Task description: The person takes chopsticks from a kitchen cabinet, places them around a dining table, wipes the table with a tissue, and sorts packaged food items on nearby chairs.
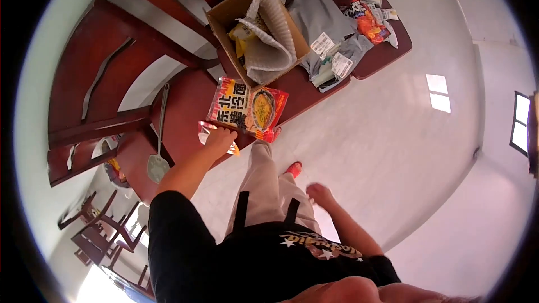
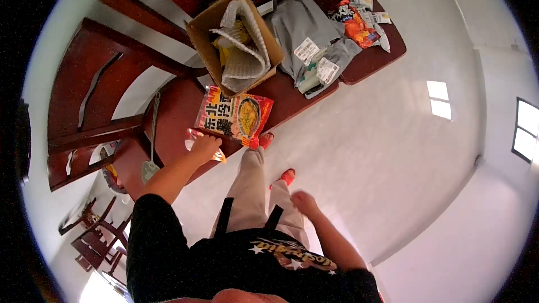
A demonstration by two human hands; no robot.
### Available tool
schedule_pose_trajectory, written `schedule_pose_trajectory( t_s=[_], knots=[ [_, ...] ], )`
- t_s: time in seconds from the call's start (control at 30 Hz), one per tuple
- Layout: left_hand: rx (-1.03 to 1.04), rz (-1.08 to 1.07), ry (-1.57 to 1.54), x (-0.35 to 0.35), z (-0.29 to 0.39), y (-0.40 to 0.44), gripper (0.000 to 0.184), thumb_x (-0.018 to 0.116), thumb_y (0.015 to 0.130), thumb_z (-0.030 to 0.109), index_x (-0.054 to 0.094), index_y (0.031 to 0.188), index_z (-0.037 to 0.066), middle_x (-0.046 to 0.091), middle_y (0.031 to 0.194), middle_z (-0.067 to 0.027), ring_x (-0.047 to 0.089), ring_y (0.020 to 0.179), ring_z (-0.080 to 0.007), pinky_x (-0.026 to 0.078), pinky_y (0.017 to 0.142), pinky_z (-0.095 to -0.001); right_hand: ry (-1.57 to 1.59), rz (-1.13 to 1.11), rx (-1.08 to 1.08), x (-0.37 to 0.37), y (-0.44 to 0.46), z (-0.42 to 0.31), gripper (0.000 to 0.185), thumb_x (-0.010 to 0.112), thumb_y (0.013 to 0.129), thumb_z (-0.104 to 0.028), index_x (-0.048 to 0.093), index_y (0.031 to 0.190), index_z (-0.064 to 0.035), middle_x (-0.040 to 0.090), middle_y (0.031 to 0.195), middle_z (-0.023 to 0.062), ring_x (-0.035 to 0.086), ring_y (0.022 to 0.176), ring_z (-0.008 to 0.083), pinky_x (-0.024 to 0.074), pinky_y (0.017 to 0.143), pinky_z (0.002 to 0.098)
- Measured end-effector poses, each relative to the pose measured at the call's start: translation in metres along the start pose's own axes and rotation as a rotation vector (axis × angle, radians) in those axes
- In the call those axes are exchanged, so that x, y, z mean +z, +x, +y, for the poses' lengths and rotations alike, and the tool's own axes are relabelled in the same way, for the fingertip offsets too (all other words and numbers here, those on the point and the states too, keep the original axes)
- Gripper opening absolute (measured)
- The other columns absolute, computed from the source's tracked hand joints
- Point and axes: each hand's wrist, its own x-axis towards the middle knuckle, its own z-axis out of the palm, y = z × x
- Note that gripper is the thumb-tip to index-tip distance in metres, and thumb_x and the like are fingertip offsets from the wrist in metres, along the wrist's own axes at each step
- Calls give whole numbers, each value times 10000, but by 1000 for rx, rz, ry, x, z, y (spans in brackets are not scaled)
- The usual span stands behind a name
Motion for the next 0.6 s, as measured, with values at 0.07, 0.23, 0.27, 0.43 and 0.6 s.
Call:
schedule_pose_trajectory(
  t_s=[0.07,0.23,0.27,0.43,0.6],
  knots=[
    [60,60,42,-8,3,-17,59,504,745,112,508,797,84,556,809,-106,540,778,-268,450,650,-376,-89,15,-156,1,72,-25,274,531,789,-319,559,806,-46,588,765,149,579,642,273,447,600,380],
    [-6,180,-72,-27,17,-74,88,515,726,92,501,812,82,542,782,-108,540,793,-273,453,629,-383,-162,118,-182,9,193,-138,353,645,699,-388,597,801,-54,605,662,85,595,647,171,457,543,312],
    [-35,238,-99,-28,17,-87,93,521,716,83,499,807,80,541,770,-106,543,779,-275,455,616,-385,-156,162,-228,18,217,-135,284,625,716,-331,610,785,-56,609,632,104,607,635,185,471,549,296],
    [-160,378,-168,-40,34,-131,68,534,755,111,503,804,75,529,673,-113,527,558,-318,445,519,-426,523,116,200,23,218,-160,128,572,750,-153,573,791,-32,598,708,89,589,591,185,493,561,302],
    [-257,395,-423,-36,51,-136,55,517,763,100,506,805,67,552,700,-142,550,620,-322,443,548,-412,653,51,-182,24,188,-141,72,543,752,-87,570,749,-20,570,645,71,539,501,147,423,424,242]
  ],
)
